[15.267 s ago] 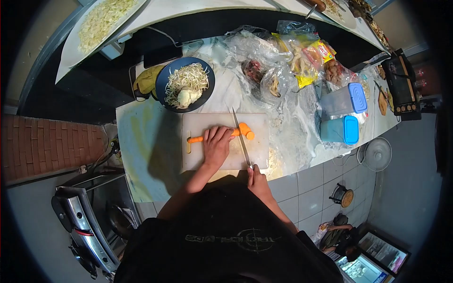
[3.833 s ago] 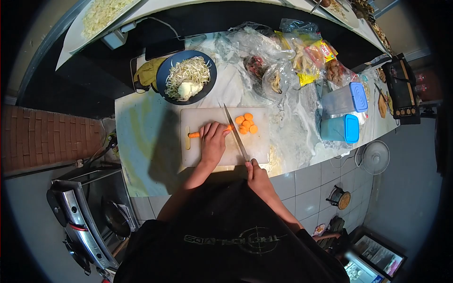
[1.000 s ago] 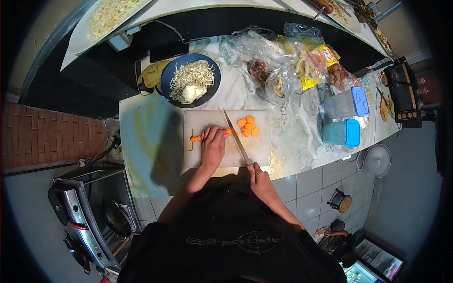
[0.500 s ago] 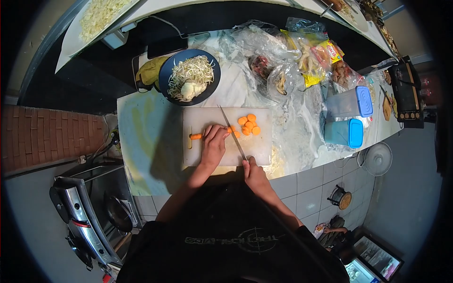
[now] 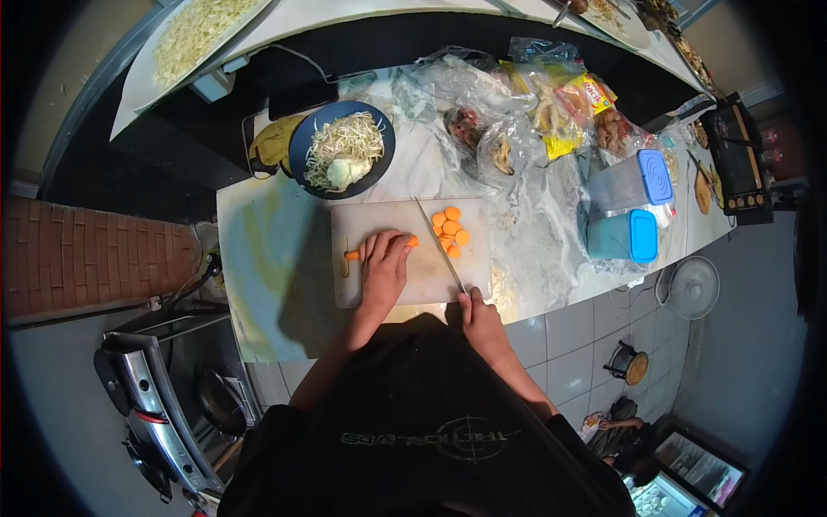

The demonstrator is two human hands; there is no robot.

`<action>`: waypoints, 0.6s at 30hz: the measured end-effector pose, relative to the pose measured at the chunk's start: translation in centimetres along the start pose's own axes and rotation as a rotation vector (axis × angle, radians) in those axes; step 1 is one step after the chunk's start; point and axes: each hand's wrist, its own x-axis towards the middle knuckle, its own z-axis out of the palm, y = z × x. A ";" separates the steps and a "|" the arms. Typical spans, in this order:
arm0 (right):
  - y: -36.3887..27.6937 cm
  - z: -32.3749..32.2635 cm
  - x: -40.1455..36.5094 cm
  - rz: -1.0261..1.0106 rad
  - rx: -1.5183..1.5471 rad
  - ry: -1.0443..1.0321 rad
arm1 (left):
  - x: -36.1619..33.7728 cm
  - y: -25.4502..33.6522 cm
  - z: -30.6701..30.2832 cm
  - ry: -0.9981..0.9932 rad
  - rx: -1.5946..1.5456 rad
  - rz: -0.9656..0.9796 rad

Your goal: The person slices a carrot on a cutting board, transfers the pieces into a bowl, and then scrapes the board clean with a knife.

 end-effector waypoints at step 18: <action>-1.9 0.1 -1.1 0.058 0.116 -0.072 | -0.1 -0.6 1.1 0.026 -0.023 -0.055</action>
